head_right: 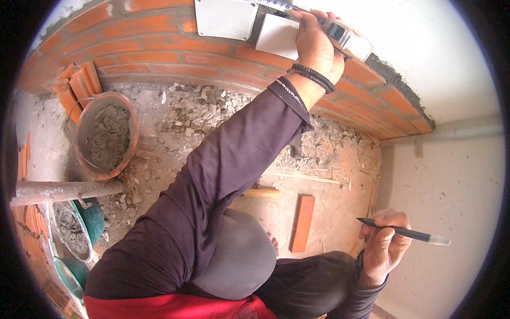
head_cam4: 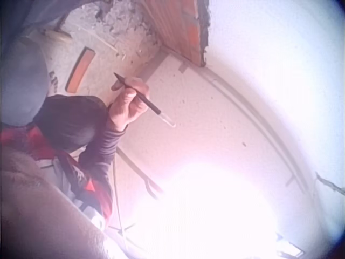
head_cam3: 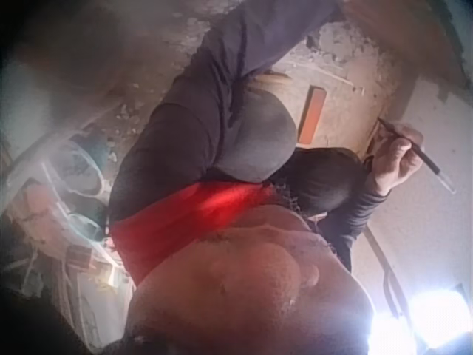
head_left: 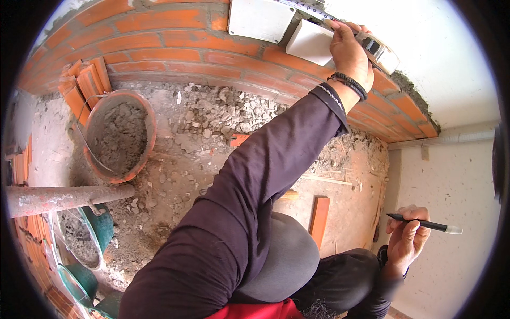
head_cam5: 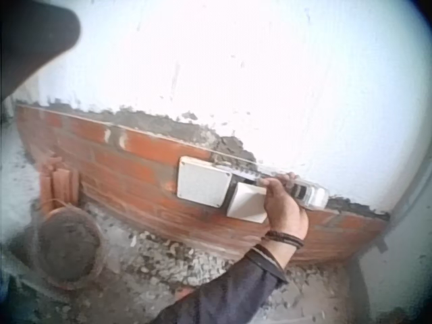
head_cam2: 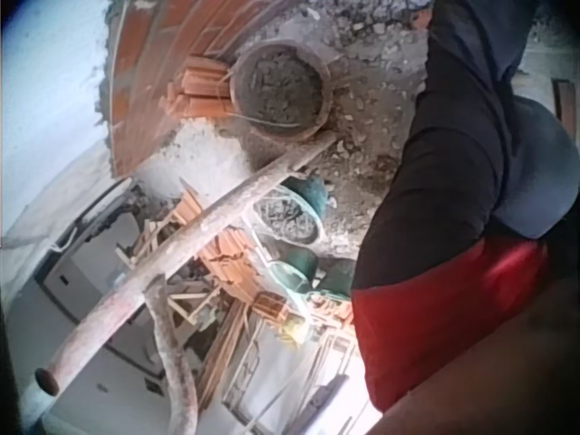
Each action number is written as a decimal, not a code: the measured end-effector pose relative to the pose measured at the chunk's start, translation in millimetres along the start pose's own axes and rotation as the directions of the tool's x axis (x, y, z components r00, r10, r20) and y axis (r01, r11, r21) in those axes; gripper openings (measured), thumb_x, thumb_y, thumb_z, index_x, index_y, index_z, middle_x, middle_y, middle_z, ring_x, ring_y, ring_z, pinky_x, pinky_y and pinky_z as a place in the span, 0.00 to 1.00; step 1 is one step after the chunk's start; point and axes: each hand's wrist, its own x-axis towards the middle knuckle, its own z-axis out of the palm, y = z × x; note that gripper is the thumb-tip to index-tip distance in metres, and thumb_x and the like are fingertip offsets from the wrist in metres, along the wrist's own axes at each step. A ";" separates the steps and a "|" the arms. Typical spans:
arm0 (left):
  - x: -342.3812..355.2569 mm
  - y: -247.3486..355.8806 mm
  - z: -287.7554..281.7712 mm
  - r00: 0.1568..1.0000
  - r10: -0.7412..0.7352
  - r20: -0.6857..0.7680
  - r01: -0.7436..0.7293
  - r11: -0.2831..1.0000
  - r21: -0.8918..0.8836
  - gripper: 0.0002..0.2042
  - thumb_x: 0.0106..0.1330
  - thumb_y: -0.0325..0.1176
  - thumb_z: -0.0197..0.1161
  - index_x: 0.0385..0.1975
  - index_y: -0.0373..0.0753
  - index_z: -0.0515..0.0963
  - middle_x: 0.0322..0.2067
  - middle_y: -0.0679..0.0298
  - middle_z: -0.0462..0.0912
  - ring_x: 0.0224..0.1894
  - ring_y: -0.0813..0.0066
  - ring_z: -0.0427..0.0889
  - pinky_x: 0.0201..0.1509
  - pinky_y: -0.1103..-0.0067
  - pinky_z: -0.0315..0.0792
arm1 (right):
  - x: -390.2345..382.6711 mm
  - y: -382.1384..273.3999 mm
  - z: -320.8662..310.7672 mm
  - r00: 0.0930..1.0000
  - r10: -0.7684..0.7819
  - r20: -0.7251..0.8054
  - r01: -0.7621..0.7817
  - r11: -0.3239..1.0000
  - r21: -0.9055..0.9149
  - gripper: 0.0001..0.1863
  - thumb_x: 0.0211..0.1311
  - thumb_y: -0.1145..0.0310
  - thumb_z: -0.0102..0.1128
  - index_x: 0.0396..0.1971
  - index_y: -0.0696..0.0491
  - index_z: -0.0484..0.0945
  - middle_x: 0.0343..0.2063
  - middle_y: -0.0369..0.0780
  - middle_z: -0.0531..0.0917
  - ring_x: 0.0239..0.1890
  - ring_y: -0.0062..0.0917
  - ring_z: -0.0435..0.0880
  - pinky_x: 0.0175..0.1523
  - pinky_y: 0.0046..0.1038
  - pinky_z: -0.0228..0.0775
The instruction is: The person applies mortar to a brick wall using a trowel and places ceramic tiles around electrical boxes, then uses a tape measure and a pencil to mark a tile for cutting.
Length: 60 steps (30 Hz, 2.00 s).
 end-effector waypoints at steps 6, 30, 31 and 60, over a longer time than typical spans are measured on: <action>5.1 -3.1 -8.3 0.999 0.011 0.047 -0.015 0.996 0.086 0.22 0.71 0.62 0.44 0.34 0.47 0.67 0.35 0.70 0.75 0.41 0.75 0.76 0.49 0.73 0.76 | 1.2 1.4 0.3 1.000 0.007 -0.002 -0.007 1.000 -0.023 0.17 0.70 0.57 0.57 0.34 0.57 0.71 0.24 0.37 0.73 0.23 0.20 0.72 0.28 0.21 0.64; 0.5 1.1 1.1 1.000 0.012 -0.014 -0.012 1.000 -0.009 0.20 0.74 0.54 0.48 0.29 0.44 0.68 0.31 0.69 0.74 0.36 0.76 0.75 0.46 0.76 0.74 | 0.2 1.9 -4.5 1.000 0.001 0.014 0.000 0.999 -0.037 0.16 0.71 0.58 0.55 0.35 0.58 0.71 0.23 0.38 0.74 0.22 0.19 0.71 0.28 0.19 0.63; 0.0 1.2 1.8 1.000 0.008 -0.017 -0.009 1.000 -0.012 0.20 0.74 0.54 0.48 0.29 0.44 0.68 0.31 0.69 0.74 0.36 0.76 0.75 0.46 0.76 0.74 | 0.0 2.0 -4.7 1.000 0.000 0.012 0.000 0.999 -0.035 0.16 0.71 0.58 0.55 0.35 0.58 0.71 0.23 0.38 0.74 0.22 0.19 0.71 0.28 0.19 0.63; 0.8 1.3 0.2 1.000 0.017 -0.015 -0.016 0.999 0.029 0.21 0.74 0.56 0.47 0.30 0.44 0.68 0.32 0.68 0.75 0.36 0.77 0.76 0.46 0.76 0.74 | -0.8 1.0 -6.7 1.000 -0.014 0.022 0.015 0.999 -0.036 0.16 0.71 0.58 0.55 0.34 0.57 0.71 0.22 0.37 0.73 0.21 0.19 0.71 0.27 0.20 0.63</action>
